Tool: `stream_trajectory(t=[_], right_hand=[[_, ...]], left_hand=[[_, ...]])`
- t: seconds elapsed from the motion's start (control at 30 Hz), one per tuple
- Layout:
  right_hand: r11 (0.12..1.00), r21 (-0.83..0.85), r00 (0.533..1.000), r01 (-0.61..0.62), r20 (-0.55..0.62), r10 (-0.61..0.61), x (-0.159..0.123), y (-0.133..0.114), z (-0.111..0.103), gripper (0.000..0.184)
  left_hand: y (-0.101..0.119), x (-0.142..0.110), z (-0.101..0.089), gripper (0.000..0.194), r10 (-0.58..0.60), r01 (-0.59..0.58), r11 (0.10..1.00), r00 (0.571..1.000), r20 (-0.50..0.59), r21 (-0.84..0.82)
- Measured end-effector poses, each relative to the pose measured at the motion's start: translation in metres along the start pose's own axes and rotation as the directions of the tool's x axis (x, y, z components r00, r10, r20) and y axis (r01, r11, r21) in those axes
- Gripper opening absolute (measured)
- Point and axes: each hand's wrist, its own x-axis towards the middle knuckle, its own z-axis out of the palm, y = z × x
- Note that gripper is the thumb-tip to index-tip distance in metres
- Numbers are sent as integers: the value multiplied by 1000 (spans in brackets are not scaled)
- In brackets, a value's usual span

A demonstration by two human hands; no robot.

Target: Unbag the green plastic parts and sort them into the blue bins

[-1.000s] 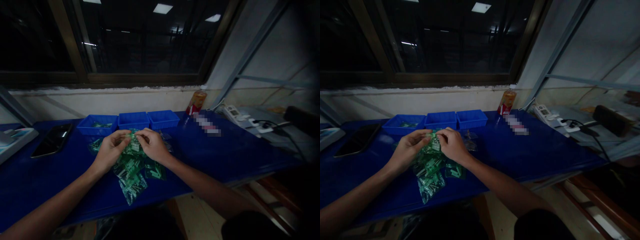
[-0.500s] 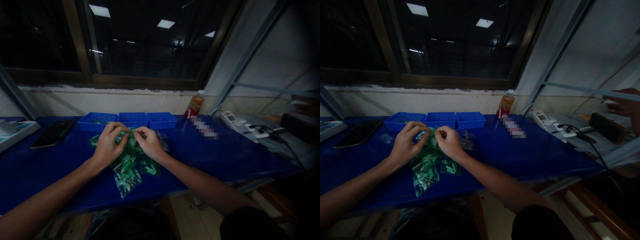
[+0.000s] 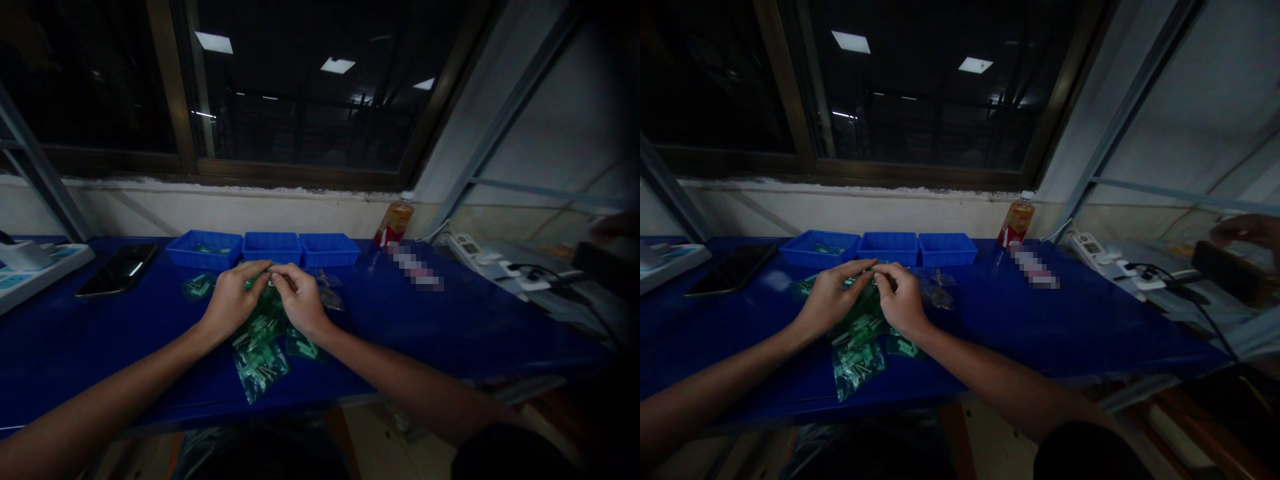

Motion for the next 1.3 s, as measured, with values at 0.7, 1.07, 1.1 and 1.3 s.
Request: stream_trajectory(t=[0.7, 1.07, 1.1, 1.3], right_hand=[[944, -283, 985, 167, 100, -144, 8, -16, -13, 9], [897, -375, 970, 235, 146, -193, 8, -20, -17, 7], [899, -368, 968, 238, 168, -187, 9, -21, -18, 8], [914, -365, 979, 176, 162, -124, 8, -17, -18, 10]], left_hand=[[-2, -2, -2, 20, 102, -112, 984, 991, 84, 135], [-1, -5, -2, 31, -8, 15, 997, 996, 86, -81], [0, -4, -3, 29, 0, 9, 996, 996, 94, -87], [1, -1, -6, 13, -21, 33, 998, 984, 178, -60]])
